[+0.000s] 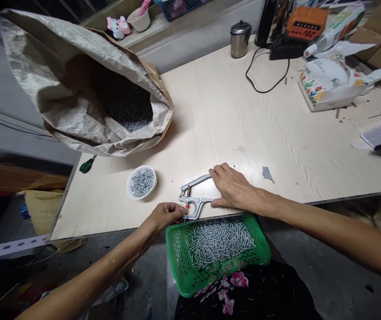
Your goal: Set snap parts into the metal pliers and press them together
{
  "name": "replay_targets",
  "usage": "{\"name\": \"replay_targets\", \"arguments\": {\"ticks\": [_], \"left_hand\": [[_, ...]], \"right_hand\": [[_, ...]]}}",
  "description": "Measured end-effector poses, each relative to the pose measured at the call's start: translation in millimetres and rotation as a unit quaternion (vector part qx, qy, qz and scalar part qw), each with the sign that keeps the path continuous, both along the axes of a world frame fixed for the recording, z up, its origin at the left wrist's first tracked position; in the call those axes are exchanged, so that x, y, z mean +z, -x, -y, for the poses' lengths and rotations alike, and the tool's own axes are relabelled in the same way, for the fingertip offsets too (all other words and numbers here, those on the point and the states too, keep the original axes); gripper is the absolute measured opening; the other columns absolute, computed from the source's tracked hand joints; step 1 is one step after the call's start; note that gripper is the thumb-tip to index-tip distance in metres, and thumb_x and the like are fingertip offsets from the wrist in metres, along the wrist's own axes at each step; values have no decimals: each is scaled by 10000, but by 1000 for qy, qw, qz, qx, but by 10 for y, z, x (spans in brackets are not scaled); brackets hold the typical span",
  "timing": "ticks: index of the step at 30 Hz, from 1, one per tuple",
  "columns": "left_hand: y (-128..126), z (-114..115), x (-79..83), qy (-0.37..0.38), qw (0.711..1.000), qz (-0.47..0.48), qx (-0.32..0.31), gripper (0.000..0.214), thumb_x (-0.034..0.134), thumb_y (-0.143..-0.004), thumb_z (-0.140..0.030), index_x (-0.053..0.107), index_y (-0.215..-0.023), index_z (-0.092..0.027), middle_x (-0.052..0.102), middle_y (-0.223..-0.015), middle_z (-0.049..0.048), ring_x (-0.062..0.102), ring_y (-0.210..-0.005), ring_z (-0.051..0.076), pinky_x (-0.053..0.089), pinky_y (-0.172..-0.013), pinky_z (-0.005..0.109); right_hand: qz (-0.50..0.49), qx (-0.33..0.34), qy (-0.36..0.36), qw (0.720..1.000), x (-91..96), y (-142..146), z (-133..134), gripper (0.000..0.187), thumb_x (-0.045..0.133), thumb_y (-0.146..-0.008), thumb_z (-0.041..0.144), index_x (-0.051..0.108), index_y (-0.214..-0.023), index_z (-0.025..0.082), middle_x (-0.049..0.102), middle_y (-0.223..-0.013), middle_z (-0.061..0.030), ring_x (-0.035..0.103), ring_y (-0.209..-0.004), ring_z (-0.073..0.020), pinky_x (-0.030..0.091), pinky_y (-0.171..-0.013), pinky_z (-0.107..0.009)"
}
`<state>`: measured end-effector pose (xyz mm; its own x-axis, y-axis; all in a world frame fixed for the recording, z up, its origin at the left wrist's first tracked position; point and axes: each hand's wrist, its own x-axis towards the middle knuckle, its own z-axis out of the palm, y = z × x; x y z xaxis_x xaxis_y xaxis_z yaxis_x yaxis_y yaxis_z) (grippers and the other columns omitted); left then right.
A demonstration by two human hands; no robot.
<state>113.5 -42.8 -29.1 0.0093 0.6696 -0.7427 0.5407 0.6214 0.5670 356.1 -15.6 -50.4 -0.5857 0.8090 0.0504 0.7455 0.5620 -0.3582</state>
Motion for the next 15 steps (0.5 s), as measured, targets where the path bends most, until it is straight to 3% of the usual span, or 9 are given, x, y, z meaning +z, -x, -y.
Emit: {"name": "replay_targets", "arguments": {"ticks": [2, 4, 5, 7, 9, 12, 15], "left_hand": [[-4, 30, 43, -13, 999, -26, -37, 215, 659, -676, -332, 651, -636, -121, 556, -545, -3, 478, -534, 118, 372, -545, 247], [-34, 92, 101, -96, 986, -98, -96, 211, 620, -737, -324, 665, -683, -126, 589, -645, 32, 520, -611, 151, 413, -584, 272], [-63, 127, 124, -165, 967, -143, -129, 208, 593, -774, -319, 676, -744, -131, 609, -730, 57, 544, -678, 175, 438, -622, 296], [-151, 177, 133, -321, 904, -205, -195, 216, 548, -836, -305, 666, -934, -153, 619, -947, 103, 563, -856, 228, 474, -733, 364], [-267, 161, 83, -425, 838, -209, -272, 306, 545, -860, -300, 580, -1137, -175, 570, -1174, 136, 521, -1065, 279, 465, -859, 443], [-436, 0, -32, -457, 778, -182, -390, 511, 581, -851, -326, 421, -1304, -152, 452, -1364, 174, 399, -1263, 319, 402, -983, 501], [-519, -188, -71, -420, 762, -166, -463, 589, 610, -836, -329, 374, -1326, -102, 496, -1300, 187, 455, -1189, 307, 421, -962, 473]], "right_hand": [[28, 3, -9, 1000, 47, 25, 21, 516, 749, -692, 464, 554, -1042, 138, 576, -1023, -125, 494, -930, -272, 417, -736, -379], [41, 6, -28, 999, 71, 54, 43, 399, 710, -748, 432, 569, -979, 139, 589, -975, -112, 500, -907, -263, 388, -749, -387], [42, 3, -36, 998, 74, 68, 52, 378, 697, -763, 428, 571, -971, 138, 592, -963, -109, 501, -901, -261, 374, -757, -392], [38, -2, -47, 998, 64, 92, 68, 376, 689, -770, 428, 571, -978, 138, 593, -961, -105, 500, -899, -258, 356, -770, -392], [42, -4, -51, 998, 48, 107, 76, 397, 703, -756, 430, 569, -994, 141, 590, -978, -103, 496, -911, -259, 349, -781, -389], [55, -7, -50, 997, 42, 93, 80, 474, 738, -714, 441, 563, -1037, 141, 585, -1001, -101, 492, -939, -269, 357, -809, -400], [48, -6, -30, 998, 59, 32, 95, 584, 777, -660, 442, 550, -1109, 145, 580, -1024, -103, 497, -943, -270, 383, -820, -410]]}}
